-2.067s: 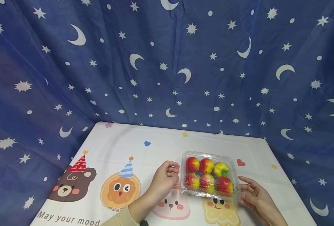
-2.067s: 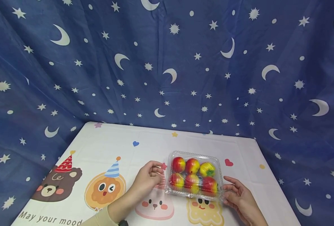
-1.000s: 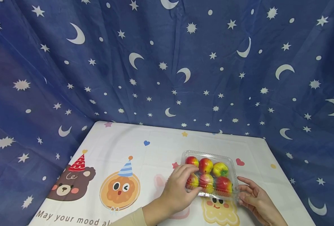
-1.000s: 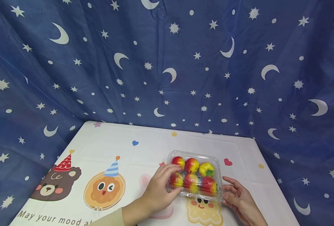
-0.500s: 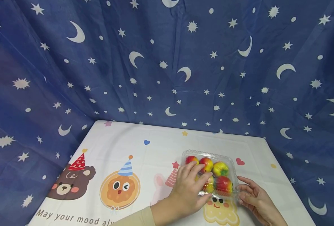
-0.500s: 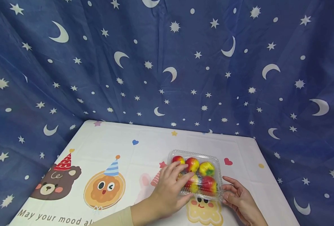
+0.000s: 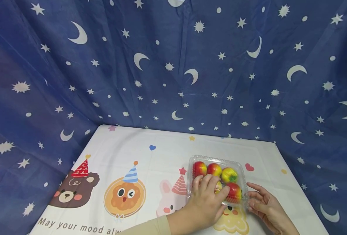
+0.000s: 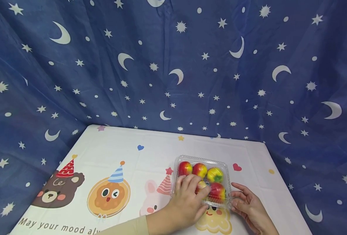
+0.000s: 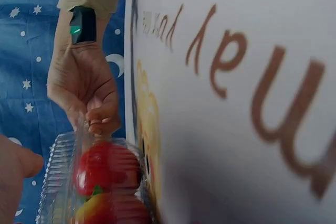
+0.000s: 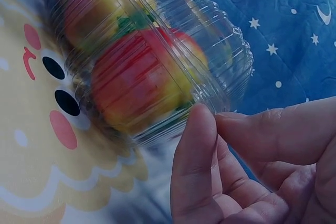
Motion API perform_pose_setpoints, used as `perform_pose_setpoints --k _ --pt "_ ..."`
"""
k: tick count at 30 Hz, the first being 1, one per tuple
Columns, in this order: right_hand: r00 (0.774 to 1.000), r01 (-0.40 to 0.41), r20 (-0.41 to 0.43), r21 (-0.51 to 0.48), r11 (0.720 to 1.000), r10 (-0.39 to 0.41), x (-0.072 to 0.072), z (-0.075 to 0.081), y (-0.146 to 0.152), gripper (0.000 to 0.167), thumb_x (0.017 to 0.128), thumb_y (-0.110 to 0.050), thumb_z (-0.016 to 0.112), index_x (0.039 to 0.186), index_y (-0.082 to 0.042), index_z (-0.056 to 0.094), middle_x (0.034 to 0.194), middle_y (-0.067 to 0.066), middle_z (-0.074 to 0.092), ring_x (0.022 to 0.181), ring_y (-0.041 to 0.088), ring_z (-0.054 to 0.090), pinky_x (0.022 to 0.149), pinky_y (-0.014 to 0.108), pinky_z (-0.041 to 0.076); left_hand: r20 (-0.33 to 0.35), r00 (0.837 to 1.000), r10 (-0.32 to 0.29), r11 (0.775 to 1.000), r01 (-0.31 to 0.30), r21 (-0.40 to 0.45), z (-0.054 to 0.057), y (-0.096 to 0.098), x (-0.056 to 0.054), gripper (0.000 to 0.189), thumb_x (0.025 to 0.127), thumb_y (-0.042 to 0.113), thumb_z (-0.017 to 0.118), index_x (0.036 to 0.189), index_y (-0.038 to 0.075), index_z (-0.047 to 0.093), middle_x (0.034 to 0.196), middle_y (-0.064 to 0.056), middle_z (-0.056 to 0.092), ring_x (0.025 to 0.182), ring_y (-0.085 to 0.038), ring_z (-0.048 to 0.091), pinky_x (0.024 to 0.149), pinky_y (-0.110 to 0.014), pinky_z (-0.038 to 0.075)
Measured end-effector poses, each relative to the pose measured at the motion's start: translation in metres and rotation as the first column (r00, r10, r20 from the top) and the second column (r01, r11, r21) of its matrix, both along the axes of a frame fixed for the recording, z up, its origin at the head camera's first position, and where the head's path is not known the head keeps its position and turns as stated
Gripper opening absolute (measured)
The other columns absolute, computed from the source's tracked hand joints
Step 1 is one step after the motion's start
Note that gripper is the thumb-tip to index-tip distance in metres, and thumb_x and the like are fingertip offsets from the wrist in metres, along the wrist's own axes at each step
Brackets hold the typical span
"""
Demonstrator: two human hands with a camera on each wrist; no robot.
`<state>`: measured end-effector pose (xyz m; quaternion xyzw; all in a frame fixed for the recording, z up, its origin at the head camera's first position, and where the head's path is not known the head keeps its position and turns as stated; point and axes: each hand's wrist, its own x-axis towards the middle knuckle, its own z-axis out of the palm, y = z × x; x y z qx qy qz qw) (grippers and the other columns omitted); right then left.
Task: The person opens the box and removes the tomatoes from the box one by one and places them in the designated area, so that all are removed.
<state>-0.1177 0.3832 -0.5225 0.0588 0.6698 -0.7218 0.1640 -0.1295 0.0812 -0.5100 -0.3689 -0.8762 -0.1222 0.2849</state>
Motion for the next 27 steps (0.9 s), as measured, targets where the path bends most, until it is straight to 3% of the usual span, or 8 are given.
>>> perform_pose_setpoints --k 5,12,19,27 --pt "1.000 0.006 0.008 0.020 1.000 -0.007 0.000 0.001 0.000 0.055 0.105 0.001 0.061 0.138 -0.042 0.056 0.113 -0.009 0.070 0.090 0.007 0.069 0.085 0.024 0.065 -0.032 0.999 -0.015 1.000 0.014 -0.015 -0.003 0.008 0.004 0.050 0.089 0.054 0.077 0.131 0.033 0.058 0.144 -0.003 0.051 0.139 -0.024 0.042 0.112 -0.047 0.034" --pt "1.000 -0.014 -0.026 -0.022 1.000 0.013 0.001 0.000 0.000 0.054 0.105 0.003 0.060 0.138 -0.040 0.058 0.113 -0.010 0.071 0.091 0.005 0.070 0.084 0.024 0.065 -0.113 0.993 -0.045 0.997 0.052 0.056 -0.007 0.021 0.006 0.036 0.088 0.048 0.078 0.119 0.033 0.064 0.130 0.000 0.058 0.126 -0.021 0.049 0.106 -0.043 0.038" --pt "0.999 0.025 -0.025 -0.005 1.000 -0.025 0.000 -0.001 -0.001 0.051 0.102 0.004 0.063 0.135 -0.035 0.060 0.112 -0.010 0.071 0.089 0.007 0.070 0.082 0.024 0.065 -0.058 0.996 -0.062 0.998 0.063 0.024 -0.006 0.027 0.008 0.037 0.090 0.052 0.077 0.119 0.034 0.065 0.137 0.000 0.056 0.131 -0.021 0.046 0.111 -0.047 0.039" --pt "0.997 0.074 -0.021 0.038 0.997 -0.074 0.000 -0.001 -0.004 0.043 0.099 0.006 0.063 0.128 -0.026 0.062 0.110 -0.006 0.073 0.090 0.009 0.071 0.081 0.025 0.066 -0.081 0.996 -0.037 0.998 0.033 -0.048 -0.005 0.035 0.009 0.037 0.091 0.055 0.077 0.120 0.036 0.066 0.138 0.000 0.056 0.132 -0.021 0.047 0.111 -0.050 0.039"
